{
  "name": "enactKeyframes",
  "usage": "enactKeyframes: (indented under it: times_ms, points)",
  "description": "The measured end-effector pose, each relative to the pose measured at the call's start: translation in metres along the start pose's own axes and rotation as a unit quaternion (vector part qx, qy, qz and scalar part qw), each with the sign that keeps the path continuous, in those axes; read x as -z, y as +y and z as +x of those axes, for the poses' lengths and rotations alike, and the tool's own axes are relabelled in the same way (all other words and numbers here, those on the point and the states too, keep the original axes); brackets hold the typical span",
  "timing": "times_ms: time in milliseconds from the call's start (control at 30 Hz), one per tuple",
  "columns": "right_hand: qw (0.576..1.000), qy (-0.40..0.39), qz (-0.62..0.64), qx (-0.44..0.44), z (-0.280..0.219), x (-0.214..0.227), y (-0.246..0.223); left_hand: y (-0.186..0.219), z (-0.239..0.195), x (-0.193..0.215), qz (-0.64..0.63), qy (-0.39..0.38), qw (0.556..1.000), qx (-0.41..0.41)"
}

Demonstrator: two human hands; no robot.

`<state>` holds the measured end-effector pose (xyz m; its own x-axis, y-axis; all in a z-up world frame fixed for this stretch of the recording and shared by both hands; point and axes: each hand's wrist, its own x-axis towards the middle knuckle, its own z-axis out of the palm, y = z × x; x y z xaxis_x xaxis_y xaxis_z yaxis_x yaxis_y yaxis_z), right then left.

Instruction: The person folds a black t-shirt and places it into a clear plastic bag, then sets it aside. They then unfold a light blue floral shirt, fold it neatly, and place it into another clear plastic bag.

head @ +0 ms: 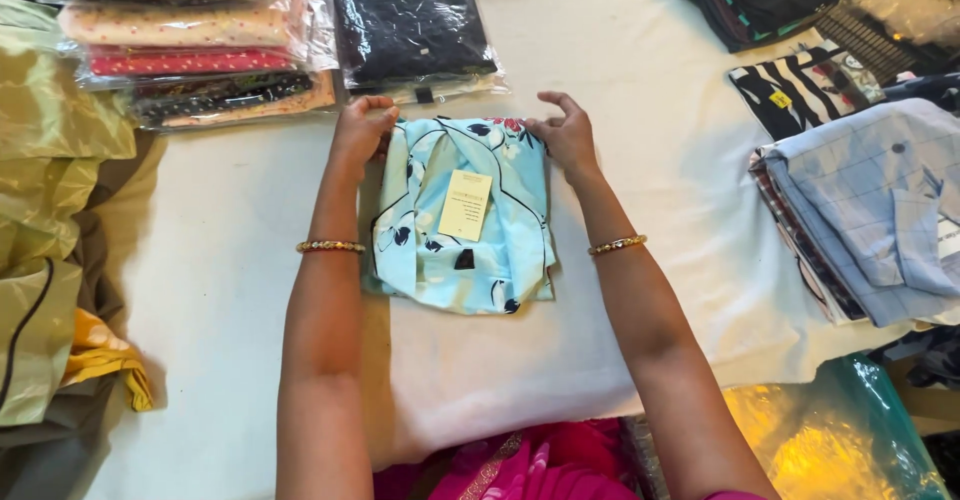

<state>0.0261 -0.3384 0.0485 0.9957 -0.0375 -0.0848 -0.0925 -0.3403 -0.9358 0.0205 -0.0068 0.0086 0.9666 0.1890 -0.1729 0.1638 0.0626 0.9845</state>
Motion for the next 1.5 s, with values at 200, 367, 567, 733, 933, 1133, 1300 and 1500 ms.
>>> enactKeyframes:
  times_ms: [200,367,567,733,933,1133,1300,1500]
  points:
    - [0.994,-0.027,0.103,0.041,-0.005,0.013,-0.019,0.027,-0.018,0.005,0.075,-0.106,0.991,0.023]
    - [0.991,-0.037,0.105,0.071,0.011,0.014,0.003,0.007,0.003,0.002,0.055,-0.078,0.989,-0.114]
    - [0.987,0.056,-0.065,0.135,0.032,-0.002,0.043,-0.002,0.01,-0.008,0.183,-0.008,0.977,-0.112]
    - [0.939,0.055,-0.176,0.29,0.019,-0.003,0.021,-0.06,0.058,0.001,0.368,0.108,0.877,-0.291]
    - [0.975,0.016,-0.173,0.136,0.026,-0.007,0.01,-0.012,0.024,-0.018,0.479,0.101,0.822,-0.29]
    - [0.89,0.129,-0.246,0.361,0.034,-0.023,-0.009,0.005,0.005,-0.012,0.34,0.121,0.919,-0.161]
    - [0.827,0.143,-0.283,0.463,-0.013,0.003,-0.018,-0.005,-0.044,0.022,0.324,0.107,0.917,-0.205]
    - [0.886,-0.216,-0.295,0.286,-0.108,0.053,-0.03,0.022,-0.156,0.041,0.353,-0.105,0.892,-0.26]
